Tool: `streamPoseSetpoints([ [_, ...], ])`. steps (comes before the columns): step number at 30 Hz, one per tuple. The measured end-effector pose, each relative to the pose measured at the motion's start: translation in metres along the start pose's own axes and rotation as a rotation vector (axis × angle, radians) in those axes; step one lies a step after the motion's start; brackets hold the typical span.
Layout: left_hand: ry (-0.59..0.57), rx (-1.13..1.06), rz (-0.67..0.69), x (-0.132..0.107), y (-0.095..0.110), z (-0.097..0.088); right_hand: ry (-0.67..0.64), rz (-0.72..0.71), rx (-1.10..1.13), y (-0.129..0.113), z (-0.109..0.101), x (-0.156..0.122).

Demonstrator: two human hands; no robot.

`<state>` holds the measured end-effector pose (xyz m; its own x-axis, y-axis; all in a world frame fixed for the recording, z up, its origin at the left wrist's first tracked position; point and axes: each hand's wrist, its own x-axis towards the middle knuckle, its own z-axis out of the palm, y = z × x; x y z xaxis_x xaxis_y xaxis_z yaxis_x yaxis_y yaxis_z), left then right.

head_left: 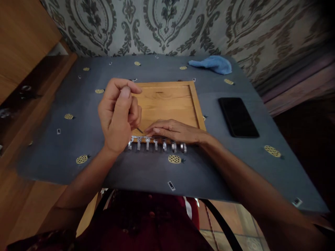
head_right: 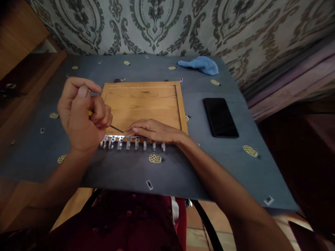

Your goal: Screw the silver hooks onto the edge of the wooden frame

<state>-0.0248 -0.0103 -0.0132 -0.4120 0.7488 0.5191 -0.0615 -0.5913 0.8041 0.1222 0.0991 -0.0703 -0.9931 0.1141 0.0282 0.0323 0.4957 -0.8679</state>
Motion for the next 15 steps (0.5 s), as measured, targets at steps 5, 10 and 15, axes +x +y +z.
streamPoseSetpoints([
  [5, -0.079, 0.032, -0.064, -0.0014, -0.0036, -0.0029, -0.004, 0.012, 0.034, 0.0003, 0.0003, -0.0002],
  [10, -0.132, 0.085, -0.107, -0.0038, -0.0054, -0.0054, 0.000, 0.042, 0.064, -0.0011, 0.0018, -0.0009],
  [15, -0.158, 0.099, -0.113, -0.0038, -0.0086, -0.0072, 0.008, 0.033, 0.072, -0.0020, 0.0044, 0.0012],
])
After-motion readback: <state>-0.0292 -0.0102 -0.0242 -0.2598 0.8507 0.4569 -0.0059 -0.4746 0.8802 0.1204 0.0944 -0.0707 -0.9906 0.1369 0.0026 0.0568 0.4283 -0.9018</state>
